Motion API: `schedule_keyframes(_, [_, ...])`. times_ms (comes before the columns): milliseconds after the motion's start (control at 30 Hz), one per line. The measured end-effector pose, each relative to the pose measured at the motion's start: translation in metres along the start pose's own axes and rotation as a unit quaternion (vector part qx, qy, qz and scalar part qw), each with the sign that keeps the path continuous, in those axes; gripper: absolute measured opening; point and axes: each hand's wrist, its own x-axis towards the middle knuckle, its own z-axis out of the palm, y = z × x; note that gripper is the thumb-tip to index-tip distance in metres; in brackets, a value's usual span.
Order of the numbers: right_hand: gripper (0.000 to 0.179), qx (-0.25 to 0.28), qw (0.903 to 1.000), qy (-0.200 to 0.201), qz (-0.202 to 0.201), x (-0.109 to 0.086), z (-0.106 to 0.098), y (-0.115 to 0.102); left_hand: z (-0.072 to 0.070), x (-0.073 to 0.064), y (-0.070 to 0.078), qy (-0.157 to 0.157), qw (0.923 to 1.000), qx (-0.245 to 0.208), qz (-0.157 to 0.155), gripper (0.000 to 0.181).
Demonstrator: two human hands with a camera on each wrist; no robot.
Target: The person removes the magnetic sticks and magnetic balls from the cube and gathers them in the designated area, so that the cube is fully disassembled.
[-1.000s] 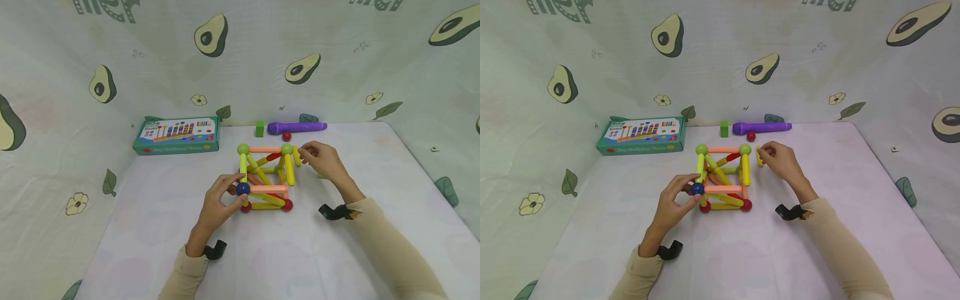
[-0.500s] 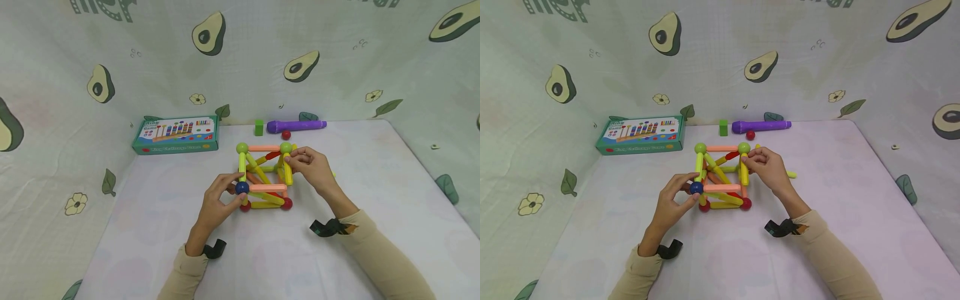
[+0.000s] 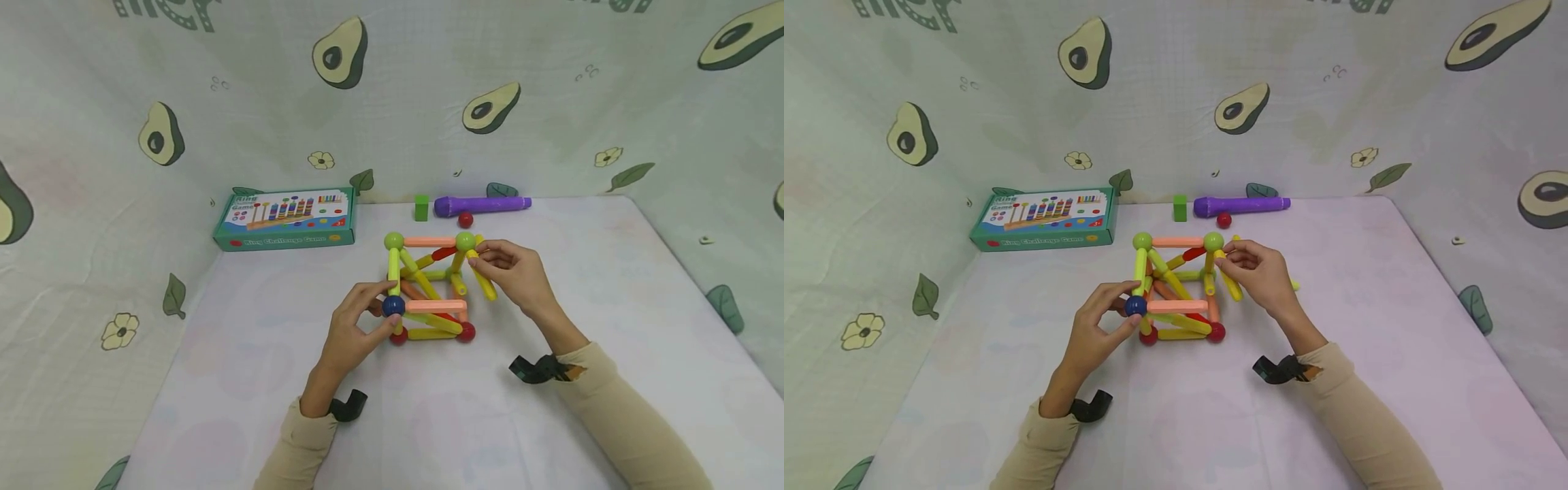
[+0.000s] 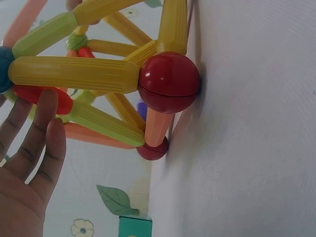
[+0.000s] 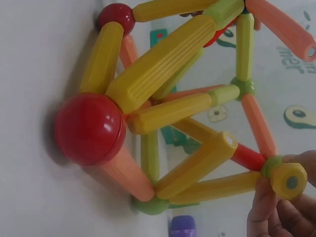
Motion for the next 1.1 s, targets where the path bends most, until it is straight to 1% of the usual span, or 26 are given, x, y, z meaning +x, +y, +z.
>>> schedule_keyframes(67, [0.032,0.0,1.0,0.003,-0.007,-0.001,-0.002,0.001,-0.002,0.002,0.006,-0.001,1.0,0.0,0.002,0.05])
schedule_keyframes(133, [0.033,-0.007,0.9999,0.002,-0.009,-0.001,-0.004,0.002,-0.003,0.002,0.008,-0.001,1.0,0.001,-0.002,0.05])
schedule_keyframes(267, [0.033,-0.021,0.9997,-0.002,-0.011,-0.003,-0.005,0.004,-0.004,0.001,0.008,-0.004,0.9999,0.0,-0.014,0.05])
schedule_keyframes(400, [0.035,-0.043,0.9989,0.016,-0.003,0.001,-0.01,0.004,-0.004,0.003,0.009,-0.007,0.9999,-0.003,-0.014,0.051])
schedule_keyframes(500, [0.039,-0.072,0.997,0.024,0.015,0.009,-0.02,0.005,-0.004,0.003,0.009,-0.006,0.9998,-0.005,-0.016,0.05])
schedule_keyframes(600, [0.041,-0.105,0.9937,0.019,0.031,0.019,-0.031,0.011,-0.003,0.002,0.009,-0.006,0.9998,-0.002,-0.017,0.05])
schedule_keyframes(800, [0.043,-0.162,0.984,0.013,0.073,0.038,-0.047,0.022,-0.004,0.003,0.009,-0.004,0.9999,0.004,-0.011,0.05])
schedule_keyframes(900, [0.045,-0.18,0.9794,0.011,0.09,0.048,-0.05,0.03,-0.004,0.003,0.01,-0.005,0.9999,0.005,-0.013,0.05])
schedule_keyframes(1000, [0.044,-0.186,0.9769,0.004,0.105,0.058,-0.049,0.038,-0.004,0.002,0.01,-0.005,0.9998,0.006,-0.017,0.049])
schedule_keyframes(1100, [0.04,-0.19,0.9746,-0.005,0.118,0.067,-0.047,0.047,-0.002,0.001,0.007,-0.004,0.9998,0.008,-0.019,0.05])
